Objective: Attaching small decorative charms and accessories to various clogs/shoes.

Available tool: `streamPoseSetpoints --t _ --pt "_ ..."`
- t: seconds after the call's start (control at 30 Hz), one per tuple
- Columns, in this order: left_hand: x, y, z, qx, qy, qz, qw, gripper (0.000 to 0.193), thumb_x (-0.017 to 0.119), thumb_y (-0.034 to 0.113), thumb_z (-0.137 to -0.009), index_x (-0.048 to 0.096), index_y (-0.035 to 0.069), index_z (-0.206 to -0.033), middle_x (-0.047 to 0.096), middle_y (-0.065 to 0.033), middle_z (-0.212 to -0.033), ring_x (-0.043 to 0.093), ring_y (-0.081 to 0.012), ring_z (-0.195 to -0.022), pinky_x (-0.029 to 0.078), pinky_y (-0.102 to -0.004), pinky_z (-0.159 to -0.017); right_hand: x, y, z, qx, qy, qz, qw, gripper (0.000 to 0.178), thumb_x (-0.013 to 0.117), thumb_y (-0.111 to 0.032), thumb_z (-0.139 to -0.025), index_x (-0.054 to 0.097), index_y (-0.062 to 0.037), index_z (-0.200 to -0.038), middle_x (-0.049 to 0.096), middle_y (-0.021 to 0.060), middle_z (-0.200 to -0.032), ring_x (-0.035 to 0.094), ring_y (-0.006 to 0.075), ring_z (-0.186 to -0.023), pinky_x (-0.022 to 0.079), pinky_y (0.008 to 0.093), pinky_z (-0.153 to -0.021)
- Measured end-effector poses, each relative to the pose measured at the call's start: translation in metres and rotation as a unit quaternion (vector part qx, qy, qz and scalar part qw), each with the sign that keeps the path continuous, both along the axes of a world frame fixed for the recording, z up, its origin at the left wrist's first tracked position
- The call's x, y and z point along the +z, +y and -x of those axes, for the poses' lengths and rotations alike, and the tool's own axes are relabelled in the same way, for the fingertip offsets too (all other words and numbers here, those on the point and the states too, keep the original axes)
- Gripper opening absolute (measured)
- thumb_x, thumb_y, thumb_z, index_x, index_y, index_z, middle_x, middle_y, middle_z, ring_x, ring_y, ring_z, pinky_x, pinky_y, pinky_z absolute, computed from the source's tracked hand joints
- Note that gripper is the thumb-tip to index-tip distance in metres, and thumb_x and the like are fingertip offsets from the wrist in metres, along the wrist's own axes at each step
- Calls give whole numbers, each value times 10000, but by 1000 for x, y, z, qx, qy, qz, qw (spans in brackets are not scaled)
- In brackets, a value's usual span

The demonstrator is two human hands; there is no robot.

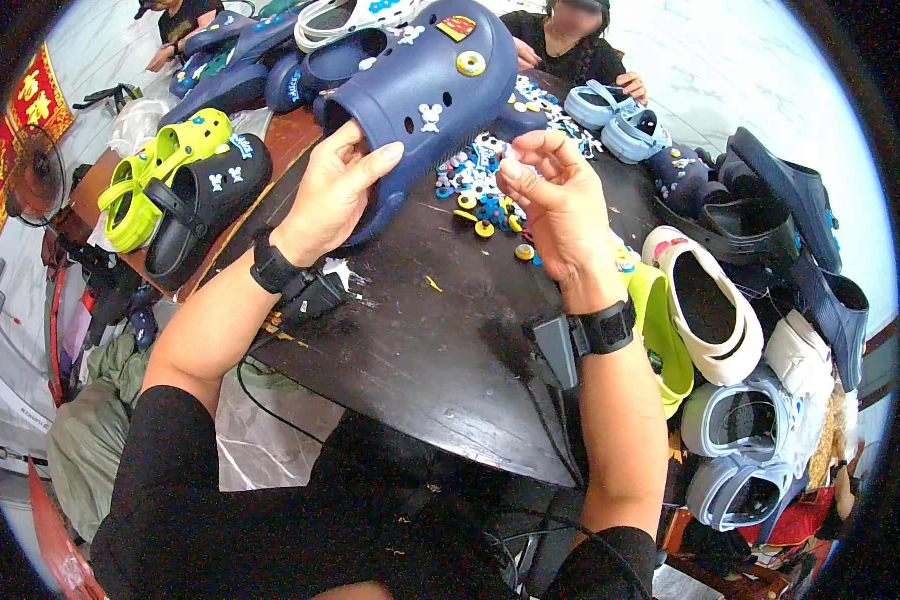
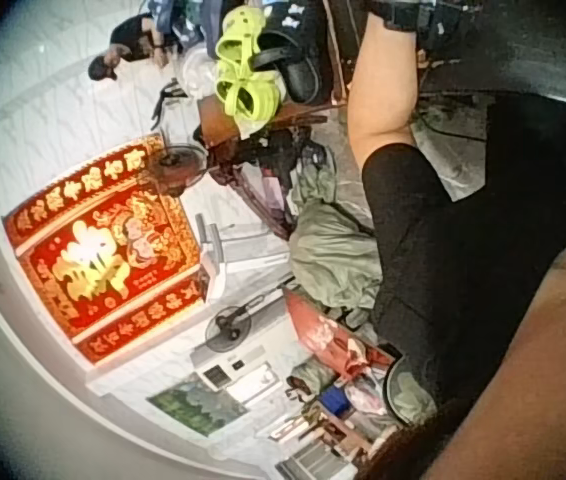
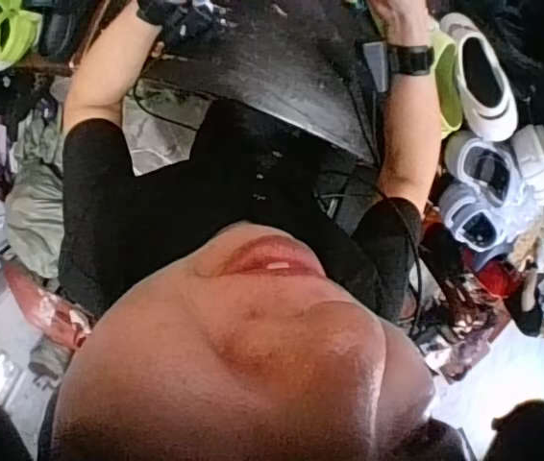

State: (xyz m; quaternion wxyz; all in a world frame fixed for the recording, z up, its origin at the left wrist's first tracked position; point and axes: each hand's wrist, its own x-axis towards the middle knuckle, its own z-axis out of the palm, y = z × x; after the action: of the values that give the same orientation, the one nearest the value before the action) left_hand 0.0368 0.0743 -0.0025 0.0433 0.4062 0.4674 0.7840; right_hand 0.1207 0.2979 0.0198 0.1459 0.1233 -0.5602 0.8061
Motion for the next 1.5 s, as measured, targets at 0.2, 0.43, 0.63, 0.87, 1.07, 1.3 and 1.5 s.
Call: streamPoseSetpoints --t 0.2,0.43,0.63,0.87,1.07,1.3,1.5 --pt "0 4 -12 10 13 37 999 471 656 114 -891 485 -42 -1300 557 -96 -1269 527 -157 -1142 404 -318 -1009 0 -9 -1 -39 32 -23 998 186 708 22 -802 608 -28 -951 635 58 -934 635 166 -873 518 313 -829" --pt "-3 4 -20 1 43 84 996 459 624 124 -918 472 -62 -1310 552 -99 -1266 516 -147 -1149 405 -317 -1021 2 -22 -4 -127 42 -76 988 143 736 6 -782 647 -23 -891 649 30 -868 611 116 -831 482 252 -784" --pt "-5 6 -23 -11 52 91 994 441 612 112 -922 476 -63 -1304 564 -89 -1241 526 -137 -1124 424 -313 -998 -1 -25 -3 -162 31 -80 983 152 756 -11 -769 670 -33 -891 631 -7 -803 537 54 -728 425 193 -690" --pt "-7 6 -25 -22 60 100 993 429 611 109 -923 483 -62 -1295 570 -76 -1224 522 -123 -1111 436 -299 -976 -5 -26 0 -186 19 -79 979 151 777 -22 -751 685 -41 -870 543 -60 -730 421 32 -654 355 175 -626" --pt "-8 8 -24 -48 56 125 989 417 611 123 -926 498 -53 -1287 576 -64 -1212 520 -108 -1086 441 -289 -958 -16 -19 5 -263 60 -106 957 411 814 -42 -712 589 -46 -1056 519 -15 -862 435 66 -734 387 205 -654" --pt "-10 6 -22 -40 69 129 989 404 603 108 -926 505 -51 -1284 581 -59 -1203 525 -101 -1071 447 -281 -945 -10 -31 1 -280 44 -89 955 956 799 -42 -730 164 -106 -1442 502 179 -1204 570 250 -1051 485 345 -927" --pt "-9 7 -24 -46 57 155 985 397 595 98 -929 503 -52 -1285 578 -54 -1203 525 -101 -1072 446 -281 -941 -9 -27 1 -181 65 -55 980 956 758 3 -760 123 -134 -1462 458 231 -1295 564 283 -1129 507 389 -924"
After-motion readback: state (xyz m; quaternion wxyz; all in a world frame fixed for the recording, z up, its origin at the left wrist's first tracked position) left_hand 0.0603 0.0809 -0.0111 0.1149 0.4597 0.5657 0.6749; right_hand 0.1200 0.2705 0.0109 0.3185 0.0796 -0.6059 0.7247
